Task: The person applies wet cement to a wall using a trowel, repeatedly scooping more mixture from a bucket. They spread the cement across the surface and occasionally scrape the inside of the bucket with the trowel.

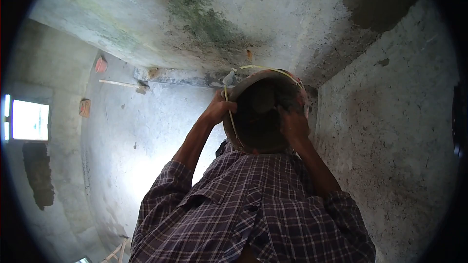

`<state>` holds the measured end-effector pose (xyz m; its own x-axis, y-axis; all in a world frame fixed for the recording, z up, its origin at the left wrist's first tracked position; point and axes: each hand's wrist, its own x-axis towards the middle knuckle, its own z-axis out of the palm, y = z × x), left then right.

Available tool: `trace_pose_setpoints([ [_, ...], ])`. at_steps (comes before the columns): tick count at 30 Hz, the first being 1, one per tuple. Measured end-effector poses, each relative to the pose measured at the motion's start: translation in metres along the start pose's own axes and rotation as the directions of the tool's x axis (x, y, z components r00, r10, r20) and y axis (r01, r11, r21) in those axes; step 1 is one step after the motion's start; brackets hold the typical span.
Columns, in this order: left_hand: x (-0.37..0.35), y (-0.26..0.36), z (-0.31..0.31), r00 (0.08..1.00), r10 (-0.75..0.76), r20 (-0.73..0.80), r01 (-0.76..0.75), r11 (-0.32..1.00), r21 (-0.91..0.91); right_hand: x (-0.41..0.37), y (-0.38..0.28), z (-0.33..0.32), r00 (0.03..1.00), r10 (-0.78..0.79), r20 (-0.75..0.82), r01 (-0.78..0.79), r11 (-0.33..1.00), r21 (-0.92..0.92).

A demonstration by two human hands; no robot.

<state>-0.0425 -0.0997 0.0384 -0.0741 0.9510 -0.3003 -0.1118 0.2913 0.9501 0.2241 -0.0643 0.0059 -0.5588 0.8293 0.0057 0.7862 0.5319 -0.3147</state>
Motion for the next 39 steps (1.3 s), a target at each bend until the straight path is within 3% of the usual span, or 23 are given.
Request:
trace_pose_setpoints([
  [12,-0.002,-0.003,0.0,0.999,-0.001,-0.045,-0.002,0.997,-0.073,-0.02,0.016,-0.012,0.998,-0.02,0.063,0.002,0.961,0.276],
  [14,-0.002,-0.001,0.001,0.998,-0.024,-0.056,0.019,0.997,-0.079,-0.03,0.025,-0.016,1.0,0.015,0.027,-0.025,0.897,0.441],
  [17,-0.003,-0.005,-0.001,0.997,-0.005,-0.071,-0.001,0.996,-0.09,-0.043,0.031,-0.037,0.997,0.053,-0.06,-0.013,0.848,0.53],
  [21,-0.002,-0.019,-0.008,0.997,-0.021,-0.076,0.014,0.996,-0.083,-0.063,0.05,-0.064,0.997,0.079,0.001,-0.062,0.768,0.638],
  [23,0.002,-0.032,-0.017,0.997,-0.034,-0.075,0.025,0.992,-0.121,-0.082,0.068,-0.054,0.938,0.186,0.293,-0.335,0.707,0.623],
  [25,0.006,-0.045,-0.021,0.998,-0.023,-0.064,0.011,0.983,-0.185,-0.098,0.073,-0.044,0.867,0.309,0.391,-0.49,0.67,0.557],
  [27,0.006,-0.043,-0.019,0.998,-0.03,-0.051,0.022,0.989,-0.144,-0.116,0.091,-0.017,0.873,0.322,0.367,-0.486,0.643,0.592],
  [29,0.008,-0.048,-0.015,0.992,-0.015,-0.128,-0.006,0.987,-0.162,-0.116,0.083,-0.026,0.937,0.309,0.16,-0.339,0.702,0.627],
  [31,0.007,-0.038,-0.004,0.986,-0.013,-0.167,-0.012,0.989,-0.146,-0.096,0.063,-0.075,0.933,0.297,0.202,-0.355,0.673,0.649],
  [32,0.012,-0.042,-0.005,0.987,-0.019,-0.161,0.001,0.994,-0.109,-0.091,0.066,-0.072,0.953,0.294,0.071,-0.237,0.578,0.781],
  [33,0.015,-0.048,-0.007,0.987,-0.036,-0.16,0.024,0.997,-0.072,-0.08,0.064,-0.081,0.958,0.282,0.041,-0.207,0.59,0.78],
  [35,0.02,-0.05,-0.003,0.982,-0.052,-0.183,0.028,0.991,-0.134,-0.061,0.054,-0.112,0.932,0.361,0.041,-0.164,0.319,0.933],
  [37,0.026,-0.053,-0.003,0.983,-0.023,-0.182,0.004,0.994,-0.108,-0.035,0.049,-0.13,0.94,0.328,-0.095,-0.033,0.365,0.93],
  [39,0.029,-0.052,0.0,0.984,-0.1,-0.145,0.057,0.959,-0.278,-0.018,0.043,-0.14,0.928,0.363,-0.087,0.021,0.18,0.983],
])
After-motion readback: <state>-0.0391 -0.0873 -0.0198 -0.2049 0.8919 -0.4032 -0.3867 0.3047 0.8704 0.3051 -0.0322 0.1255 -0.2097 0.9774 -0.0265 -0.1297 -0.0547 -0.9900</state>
